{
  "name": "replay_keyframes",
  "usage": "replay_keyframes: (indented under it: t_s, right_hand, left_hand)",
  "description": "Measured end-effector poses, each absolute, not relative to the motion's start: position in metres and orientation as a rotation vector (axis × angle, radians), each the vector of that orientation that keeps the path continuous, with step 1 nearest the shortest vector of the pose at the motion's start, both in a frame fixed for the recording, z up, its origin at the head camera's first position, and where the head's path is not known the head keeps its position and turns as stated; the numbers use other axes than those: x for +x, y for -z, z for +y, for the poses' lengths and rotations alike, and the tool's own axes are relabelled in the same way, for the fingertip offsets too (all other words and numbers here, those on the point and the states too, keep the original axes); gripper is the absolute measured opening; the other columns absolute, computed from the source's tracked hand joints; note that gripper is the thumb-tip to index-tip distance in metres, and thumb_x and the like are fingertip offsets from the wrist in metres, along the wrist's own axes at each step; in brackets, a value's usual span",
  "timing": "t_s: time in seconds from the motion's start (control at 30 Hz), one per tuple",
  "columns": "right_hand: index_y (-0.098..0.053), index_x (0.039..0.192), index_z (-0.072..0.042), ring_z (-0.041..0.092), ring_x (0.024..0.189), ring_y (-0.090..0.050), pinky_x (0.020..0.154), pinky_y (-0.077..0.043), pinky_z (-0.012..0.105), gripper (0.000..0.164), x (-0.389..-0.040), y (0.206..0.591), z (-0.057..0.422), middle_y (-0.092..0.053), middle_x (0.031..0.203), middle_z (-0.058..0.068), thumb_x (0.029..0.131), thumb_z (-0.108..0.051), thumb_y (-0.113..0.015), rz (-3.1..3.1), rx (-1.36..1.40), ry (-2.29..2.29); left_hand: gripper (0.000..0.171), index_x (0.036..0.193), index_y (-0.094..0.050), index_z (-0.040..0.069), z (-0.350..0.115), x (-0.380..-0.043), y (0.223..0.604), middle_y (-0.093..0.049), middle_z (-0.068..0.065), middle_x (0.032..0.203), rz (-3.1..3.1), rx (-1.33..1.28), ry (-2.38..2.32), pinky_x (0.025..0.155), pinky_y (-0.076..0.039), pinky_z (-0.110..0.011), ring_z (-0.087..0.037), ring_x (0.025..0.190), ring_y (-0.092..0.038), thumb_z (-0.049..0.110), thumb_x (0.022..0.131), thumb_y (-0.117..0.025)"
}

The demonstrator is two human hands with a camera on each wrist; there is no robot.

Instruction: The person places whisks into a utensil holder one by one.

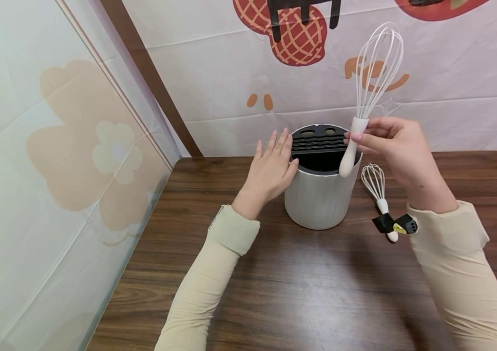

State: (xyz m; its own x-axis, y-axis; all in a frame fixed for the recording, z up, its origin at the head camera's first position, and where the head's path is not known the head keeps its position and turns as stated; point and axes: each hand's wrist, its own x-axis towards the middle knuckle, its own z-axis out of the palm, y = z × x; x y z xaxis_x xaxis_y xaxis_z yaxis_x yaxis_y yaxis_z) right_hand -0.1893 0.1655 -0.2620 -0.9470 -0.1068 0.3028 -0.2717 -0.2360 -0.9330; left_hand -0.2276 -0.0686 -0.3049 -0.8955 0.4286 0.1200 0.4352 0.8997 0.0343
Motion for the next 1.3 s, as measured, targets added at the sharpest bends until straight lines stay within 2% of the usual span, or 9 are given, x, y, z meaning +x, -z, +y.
replay_keyframes:
  t_s: [0.33,0.7,1.0,1.2,1.3]
  right_hand:
    - [-0.07,0.095,0.004,0.017,0.081,-0.07,0.072,-0.054,0.025,0.016,-0.192,0.262,0.152,-0.071,0.084,0.012,0.081,0.008,-0.068,-1.762,0.472,-2.296]
    - [-0.07,0.098,0.0,0.013,0.082,-0.069,0.075,-0.053,0.022,0.018,-0.203,0.273,0.132,-0.071,0.086,0.007,0.08,0.004,-0.07,-1.878,0.482,-2.227]
    - [-0.064,0.108,0.009,0.006,0.078,-0.066,0.072,-0.05,0.017,0.031,-0.211,0.277,0.121,-0.07,0.083,-0.004,0.081,-0.004,-0.073,-2.107,0.372,-1.986]
    - [-0.061,0.112,0.013,0.006,0.084,-0.066,0.076,-0.051,0.018,0.036,-0.214,0.275,0.118,-0.07,0.089,-0.001,0.082,-0.003,-0.072,-2.107,0.383,-2.01]
    - [-0.062,0.113,0.012,0.006,0.086,-0.066,0.077,-0.051,0.018,0.036,-0.216,0.275,0.115,-0.071,0.094,0.004,0.082,-0.005,-0.071,-2.161,0.4,-1.949]
  left_hand:
    - [0.059,0.152,-0.011,0.008,-0.068,-0.227,0.306,-0.003,-0.002,0.158,-2.96,-0.672,0.094,0.114,0.002,-0.046,-0.019,0.144,0.004,0.038,0.102,-0.021]
    - [0.06,0.153,-0.009,0.009,-0.069,-0.227,0.305,-0.003,-0.002,0.158,-2.97,-0.665,0.072,0.114,0.001,-0.046,-0.019,0.144,0.004,0.038,0.102,-0.021]
    - [0.06,0.153,-0.01,0.009,-0.068,-0.227,0.305,-0.003,-0.002,0.158,-2.969,-0.665,0.081,0.114,0.002,-0.046,-0.019,0.144,0.003,0.038,0.102,-0.022]
    - [0.06,0.153,-0.01,0.008,-0.068,-0.228,0.305,-0.003,-0.002,0.158,-2.966,-0.67,0.079,0.114,0.002,-0.046,-0.019,0.144,0.005,0.039,0.102,-0.021]
    - [0.06,0.152,-0.01,0.008,-0.068,-0.228,0.305,-0.003,-0.002,0.158,-2.963,-0.669,0.069,0.114,0.0,-0.047,-0.019,0.144,0.004,0.038,0.102,-0.021]
